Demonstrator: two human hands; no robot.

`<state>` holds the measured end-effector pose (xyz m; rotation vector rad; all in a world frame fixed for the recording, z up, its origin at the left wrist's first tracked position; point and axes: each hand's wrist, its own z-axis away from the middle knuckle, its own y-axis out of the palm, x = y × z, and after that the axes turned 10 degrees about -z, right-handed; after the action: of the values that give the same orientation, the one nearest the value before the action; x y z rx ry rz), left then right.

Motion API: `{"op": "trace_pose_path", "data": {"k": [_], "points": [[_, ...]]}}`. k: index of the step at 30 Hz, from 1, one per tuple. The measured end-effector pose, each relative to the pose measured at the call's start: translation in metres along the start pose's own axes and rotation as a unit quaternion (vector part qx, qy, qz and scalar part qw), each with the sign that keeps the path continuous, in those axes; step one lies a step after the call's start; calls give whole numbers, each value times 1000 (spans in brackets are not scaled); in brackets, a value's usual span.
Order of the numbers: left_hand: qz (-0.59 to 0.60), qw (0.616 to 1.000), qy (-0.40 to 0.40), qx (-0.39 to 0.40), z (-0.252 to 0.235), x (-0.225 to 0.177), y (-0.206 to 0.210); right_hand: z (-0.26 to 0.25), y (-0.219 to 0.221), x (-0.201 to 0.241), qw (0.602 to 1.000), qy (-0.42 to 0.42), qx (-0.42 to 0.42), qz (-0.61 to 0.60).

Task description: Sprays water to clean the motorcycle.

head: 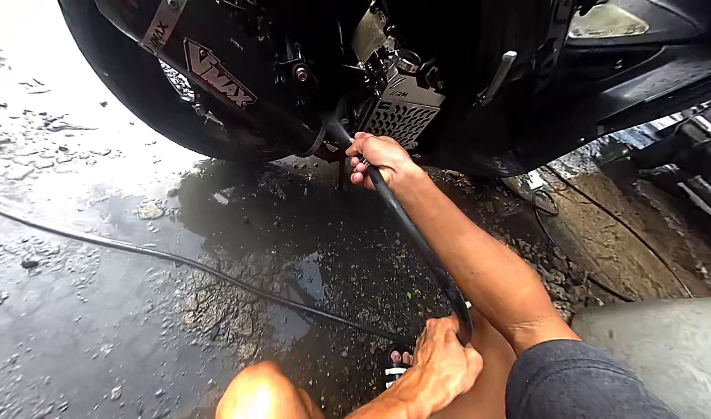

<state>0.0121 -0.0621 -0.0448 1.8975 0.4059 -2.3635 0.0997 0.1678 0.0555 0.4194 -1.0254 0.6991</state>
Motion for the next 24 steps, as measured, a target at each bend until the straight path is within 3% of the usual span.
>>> {"op": "trace_pose_path", "data": {"k": [10,14,19,22,24], "points": [[-8,999,-12,41,4,-3,-6,13,-7,13,996,-72,6,45],[13,999,-37,27,10,0,-1,11,1,-10,996,-79,-18,36],[-35,994,-60,85,16,-13,-9,19,-6,-2,997,-39,35,51],[-62,991,-43,109,11,-14,-4,26,-25,18,988,-48,83,121],[-74,989,-47,123,9,-18,-3,24,-40,33,965,-82,85,235]]}}
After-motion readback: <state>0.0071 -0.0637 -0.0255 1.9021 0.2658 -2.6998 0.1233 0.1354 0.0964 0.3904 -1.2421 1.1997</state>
